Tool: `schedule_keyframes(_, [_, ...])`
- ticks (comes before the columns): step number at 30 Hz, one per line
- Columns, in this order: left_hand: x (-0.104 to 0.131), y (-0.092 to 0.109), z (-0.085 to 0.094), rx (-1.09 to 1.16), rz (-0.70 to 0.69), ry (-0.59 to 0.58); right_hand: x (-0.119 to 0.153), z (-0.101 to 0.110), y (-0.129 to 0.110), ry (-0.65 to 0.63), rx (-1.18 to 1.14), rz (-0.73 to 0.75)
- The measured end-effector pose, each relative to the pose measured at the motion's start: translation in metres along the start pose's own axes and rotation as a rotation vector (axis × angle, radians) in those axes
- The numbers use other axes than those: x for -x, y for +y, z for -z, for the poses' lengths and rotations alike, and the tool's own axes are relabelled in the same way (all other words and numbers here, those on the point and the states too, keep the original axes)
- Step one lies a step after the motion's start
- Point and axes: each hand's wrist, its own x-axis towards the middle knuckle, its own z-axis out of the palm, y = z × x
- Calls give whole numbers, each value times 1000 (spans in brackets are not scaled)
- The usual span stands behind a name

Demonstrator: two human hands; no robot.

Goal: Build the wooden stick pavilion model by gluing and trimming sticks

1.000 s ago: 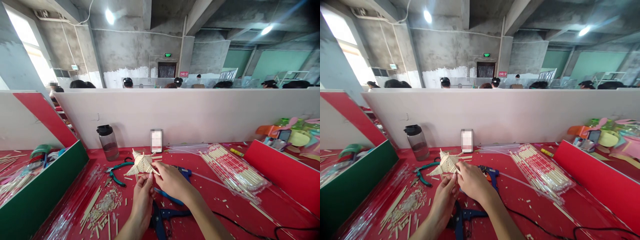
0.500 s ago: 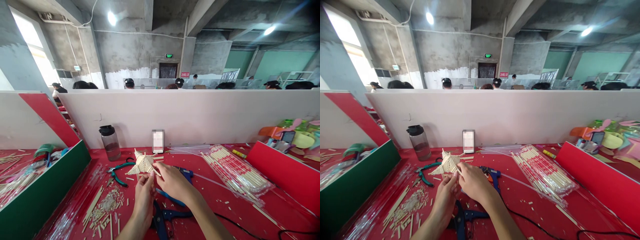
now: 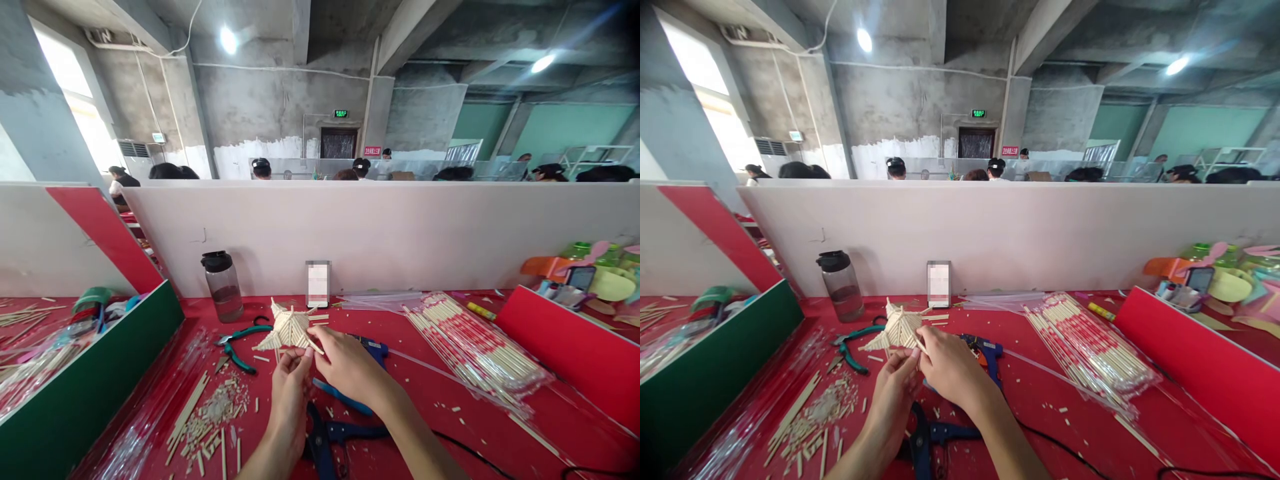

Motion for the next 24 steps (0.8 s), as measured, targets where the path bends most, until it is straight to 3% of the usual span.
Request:
schedule_keyframes(5, [4,1,3,-11,4,46,1,2,0,2,-15,-2])
schedule_keyframes(12, [13,4,21,-80,-37,48,2,-2,3,29,-19,15])
schedule_keyframes(19, [19,18,30,9,-242,67,1,-6,5,51,-23,25])
schedule_keyframes(24, [25,30,30,-116,-400,64,1,-4,4,37,-45,38])
